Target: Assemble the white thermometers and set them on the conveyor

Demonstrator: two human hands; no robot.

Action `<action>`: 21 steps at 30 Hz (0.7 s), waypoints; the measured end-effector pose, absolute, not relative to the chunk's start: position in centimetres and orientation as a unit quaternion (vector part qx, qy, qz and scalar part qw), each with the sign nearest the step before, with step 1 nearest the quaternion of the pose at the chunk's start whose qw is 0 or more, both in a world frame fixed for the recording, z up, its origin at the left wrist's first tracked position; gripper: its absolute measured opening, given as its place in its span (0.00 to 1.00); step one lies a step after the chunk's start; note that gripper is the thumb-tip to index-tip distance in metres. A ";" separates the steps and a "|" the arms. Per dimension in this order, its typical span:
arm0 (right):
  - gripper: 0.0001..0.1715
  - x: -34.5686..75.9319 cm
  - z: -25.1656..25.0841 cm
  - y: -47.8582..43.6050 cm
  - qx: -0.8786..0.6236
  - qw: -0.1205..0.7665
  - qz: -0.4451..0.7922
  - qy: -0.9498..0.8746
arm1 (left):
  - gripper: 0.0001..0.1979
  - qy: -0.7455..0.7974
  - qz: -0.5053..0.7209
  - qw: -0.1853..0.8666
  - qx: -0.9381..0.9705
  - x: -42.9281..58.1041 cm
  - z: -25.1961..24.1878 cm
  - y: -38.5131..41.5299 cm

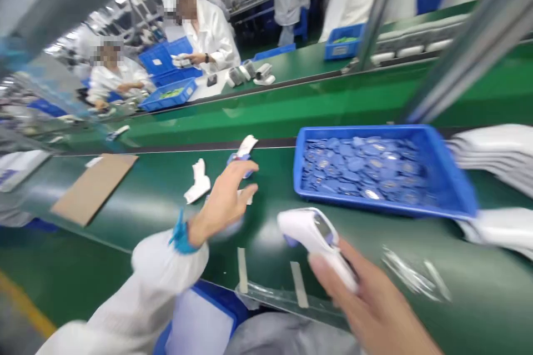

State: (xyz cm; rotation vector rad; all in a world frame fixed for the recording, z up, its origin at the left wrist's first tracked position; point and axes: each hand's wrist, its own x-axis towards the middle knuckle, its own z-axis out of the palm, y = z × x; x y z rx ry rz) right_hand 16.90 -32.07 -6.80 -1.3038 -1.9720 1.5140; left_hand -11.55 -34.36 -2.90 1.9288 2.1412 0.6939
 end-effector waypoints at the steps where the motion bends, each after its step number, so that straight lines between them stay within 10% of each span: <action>1: 0.22 16.6 -6.0 -32.4 -0.453 0.148 0.545 -0.690 | 0.21 0.669 0.286 0.126 0.675 -9.6 -3.2 -35.8; 13: 0.25 15.8 -2.8 -35.2 -0.448 0.153 0.555 -0.684 | 0.24 0.669 0.320 0.095 0.664 -1.6 -7.7 -40.3; 21: 0.17 16.5 -3.7 -32.2 -0.340 0.247 0.481 -0.769 | 0.19 0.649 0.243 0.374 0.617 -2.6 -3.6 -39.2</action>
